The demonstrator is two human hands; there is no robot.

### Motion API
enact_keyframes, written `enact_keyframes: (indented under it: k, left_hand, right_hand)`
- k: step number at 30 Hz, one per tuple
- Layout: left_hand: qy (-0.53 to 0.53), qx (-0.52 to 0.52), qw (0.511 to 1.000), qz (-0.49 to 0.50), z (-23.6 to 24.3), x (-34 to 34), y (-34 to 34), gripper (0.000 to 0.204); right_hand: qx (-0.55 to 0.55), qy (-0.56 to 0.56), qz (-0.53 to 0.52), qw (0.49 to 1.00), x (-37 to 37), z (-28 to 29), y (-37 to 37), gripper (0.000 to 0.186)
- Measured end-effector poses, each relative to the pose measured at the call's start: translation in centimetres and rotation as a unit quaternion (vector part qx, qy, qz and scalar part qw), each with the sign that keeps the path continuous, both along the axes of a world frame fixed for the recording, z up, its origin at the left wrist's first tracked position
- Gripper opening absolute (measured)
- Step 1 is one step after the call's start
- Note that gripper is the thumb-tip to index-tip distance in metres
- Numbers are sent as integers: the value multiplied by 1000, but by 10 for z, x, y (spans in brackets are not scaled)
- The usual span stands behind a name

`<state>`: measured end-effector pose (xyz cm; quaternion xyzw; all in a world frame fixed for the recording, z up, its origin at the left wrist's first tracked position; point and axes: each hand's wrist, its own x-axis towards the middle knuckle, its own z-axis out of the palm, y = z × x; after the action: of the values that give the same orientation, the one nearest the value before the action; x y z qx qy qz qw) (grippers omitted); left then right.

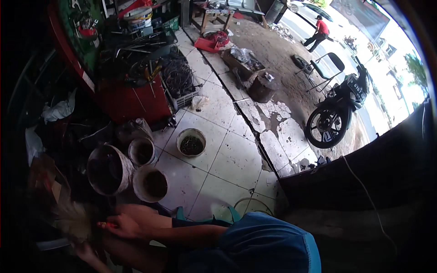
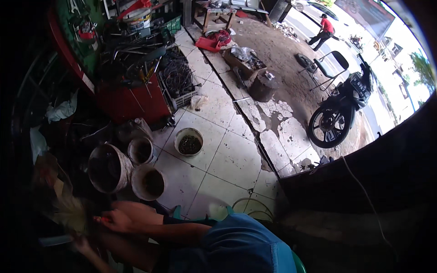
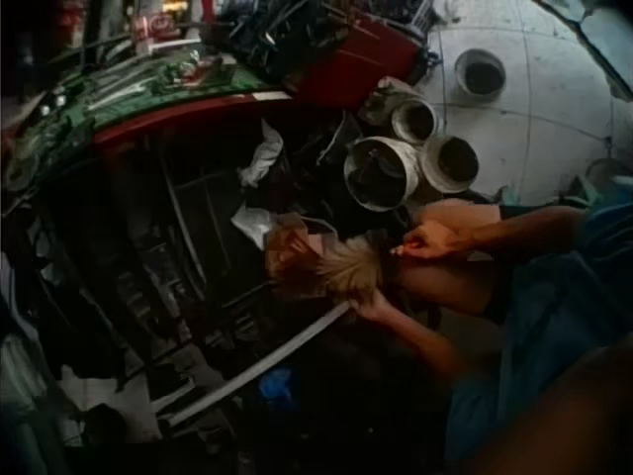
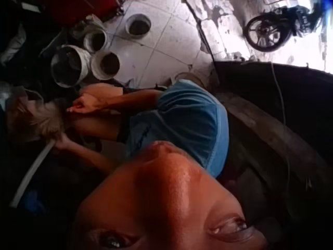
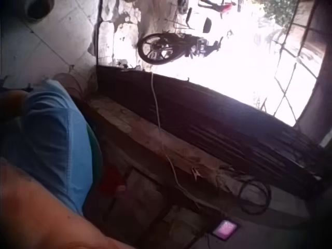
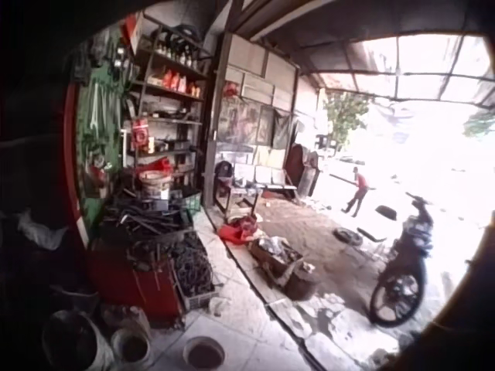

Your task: The person cleans various motorcycle parts, including a plastic cover and a taillight assembly, by brushing them with a feather duster.

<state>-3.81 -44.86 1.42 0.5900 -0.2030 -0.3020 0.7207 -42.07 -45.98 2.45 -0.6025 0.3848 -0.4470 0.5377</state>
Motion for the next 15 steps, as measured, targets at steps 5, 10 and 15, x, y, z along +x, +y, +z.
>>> enact_keyframes:
  k: [5,10,15]
  left_hand:
    - [424,-195,819,-333,-35,71,2,53]
    - [396,-142,896,-141,-23,-35,-14,59]
    - [410,-267,658,-572,-25,-43,9,47]
  right_hand:
    - [-58,-18,-63,996,7,-9,11,36]
    - [-96,-15,-126,987,-13,-27,38,38]
    - [-42,-12,-73,996,2,-26,65,44]
